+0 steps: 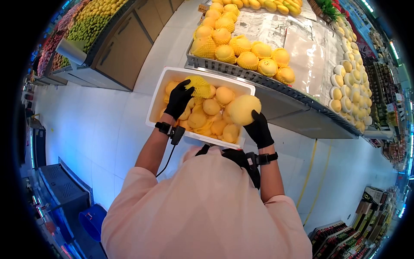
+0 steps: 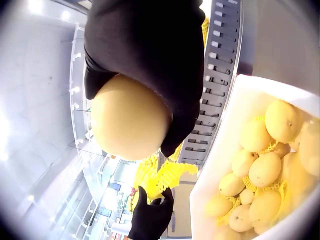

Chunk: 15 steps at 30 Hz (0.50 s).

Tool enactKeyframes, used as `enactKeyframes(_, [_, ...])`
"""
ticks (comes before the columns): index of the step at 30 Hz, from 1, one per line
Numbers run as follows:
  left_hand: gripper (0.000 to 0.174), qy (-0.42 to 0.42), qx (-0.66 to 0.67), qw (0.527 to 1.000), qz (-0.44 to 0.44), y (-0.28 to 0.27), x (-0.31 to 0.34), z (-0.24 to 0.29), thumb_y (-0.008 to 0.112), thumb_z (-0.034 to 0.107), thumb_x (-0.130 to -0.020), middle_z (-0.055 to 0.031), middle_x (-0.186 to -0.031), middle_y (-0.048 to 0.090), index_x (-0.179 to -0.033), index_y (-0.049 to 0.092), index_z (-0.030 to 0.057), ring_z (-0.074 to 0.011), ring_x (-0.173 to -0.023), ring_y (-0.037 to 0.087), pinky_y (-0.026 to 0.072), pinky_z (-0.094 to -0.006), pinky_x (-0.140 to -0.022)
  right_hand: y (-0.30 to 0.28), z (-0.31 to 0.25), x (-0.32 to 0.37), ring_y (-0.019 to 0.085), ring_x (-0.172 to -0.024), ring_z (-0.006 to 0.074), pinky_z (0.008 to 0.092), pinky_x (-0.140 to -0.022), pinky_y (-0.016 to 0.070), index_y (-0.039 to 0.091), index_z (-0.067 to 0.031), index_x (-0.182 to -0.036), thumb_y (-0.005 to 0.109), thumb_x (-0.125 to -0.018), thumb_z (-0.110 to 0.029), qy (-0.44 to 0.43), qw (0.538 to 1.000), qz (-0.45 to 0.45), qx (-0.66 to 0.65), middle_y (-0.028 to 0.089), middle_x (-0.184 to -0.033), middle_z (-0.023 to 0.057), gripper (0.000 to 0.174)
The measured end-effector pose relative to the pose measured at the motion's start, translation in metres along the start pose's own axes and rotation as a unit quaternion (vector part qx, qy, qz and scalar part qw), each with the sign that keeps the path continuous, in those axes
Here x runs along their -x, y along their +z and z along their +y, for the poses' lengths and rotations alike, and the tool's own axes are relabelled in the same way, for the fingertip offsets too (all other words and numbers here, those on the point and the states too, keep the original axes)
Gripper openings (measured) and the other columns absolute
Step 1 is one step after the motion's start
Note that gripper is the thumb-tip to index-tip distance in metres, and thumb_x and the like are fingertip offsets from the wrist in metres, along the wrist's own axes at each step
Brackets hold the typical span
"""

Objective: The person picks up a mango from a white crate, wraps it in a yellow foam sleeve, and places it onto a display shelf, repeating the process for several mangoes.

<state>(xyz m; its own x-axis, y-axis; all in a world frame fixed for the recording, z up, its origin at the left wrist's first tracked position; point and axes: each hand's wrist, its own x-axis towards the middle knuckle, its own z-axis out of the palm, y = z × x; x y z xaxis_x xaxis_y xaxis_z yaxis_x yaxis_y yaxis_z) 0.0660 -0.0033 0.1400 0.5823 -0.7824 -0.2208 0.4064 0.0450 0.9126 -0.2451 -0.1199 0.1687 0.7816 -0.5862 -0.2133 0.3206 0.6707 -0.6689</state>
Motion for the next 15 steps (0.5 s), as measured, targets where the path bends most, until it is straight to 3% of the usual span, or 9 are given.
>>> enactKeyframes(2, [0.047, 0.051, -0.034, 0.998, -0.017, 0.011, 0.011, 0.006, 0.070, -0.001, -0.079, -0.0123, -0.109, 0.061, -0.123, 0.055, 0.0009, -0.0167, -0.094, 0.062, 0.0532, -0.0255, -0.078, 0.003, 0.005, -0.004, 0.049, -0.123, 0.0287, 0.0430, -0.104, 0.0421, 0.038, 0.0034, -0.135, 0.051, -0.097, -0.030, -0.014, 0.997, -0.044, 0.067, 0.049, -0.134, 0.0165, 0.053])
enactKeyframes(5, [0.048, 0.011, 0.006, 1.000, -0.011, 0.018, 0.018, 0.005, 0.068, -0.006, -0.077, -0.0137, -0.112, 0.061, -0.123, 0.054, -0.0014, -0.0197, -0.098, 0.062, 0.0523, -0.0271, -0.085, 0.017, 0.011, -0.007, 0.049, -0.124, 0.0294, 0.0441, -0.105, 0.0420, 0.036, 0.0028, -0.136, 0.049, -0.098, -0.029, -0.005, 0.998, -0.056, -0.014, 0.048, -0.135, 0.0173, 0.052])
enactKeyframes(8, [0.044, -0.007, 0.030, 1.000, 0.003, 0.029, 0.027, 0.005, 0.067, -0.004, -0.079, -0.0122, -0.109, 0.063, -0.121, 0.056, -0.0015, -0.0186, -0.096, 0.063, 0.0522, -0.0274, -0.083, 0.017, 0.013, -0.013, 0.047, -0.126, 0.0308, 0.0454, -0.106, 0.0410, 0.034, 0.0014, -0.138, 0.050, -0.097, -0.029, -0.024, 0.995, -0.074, 0.055, 0.046, -0.136, 0.0177, 0.053])
enactKeyframes(11, [0.036, -0.008, 0.077, 0.997, 0.015, 0.042, 0.033, -0.002, 0.067, 0.004, -0.083, -0.0089, -0.103, 0.065, -0.118, 0.060, -0.0009, -0.0166, -0.093, 0.064, 0.0528, -0.0281, -0.078, 0.032, 0.015, -0.012, 0.046, -0.126, 0.0330, 0.0467, -0.106, 0.0402, 0.037, 0.0010, -0.137, 0.068, -0.085, -0.027, 0.026, 0.995, -0.034, -0.085, 0.046, -0.135, 0.0175, 0.066])
enactKeyframes(15, [0.031, 0.056, -0.020, 0.998, -0.013, 0.061, 0.051, -0.007, 0.067, 0.016, -0.086, -0.0062, -0.098, 0.065, -0.112, 0.061, -0.0011, -0.0135, -0.087, 0.064, 0.0536, -0.0268, -0.072, 0.041, 0.027, -0.017, 0.044, -0.128, 0.0338, 0.0485, -0.109, 0.0365, 0.038, -0.0011, -0.137, 0.068, -0.085, -0.024, 0.050, 0.981, -0.044, -0.183, 0.045, -0.136, 0.0177, 0.064])
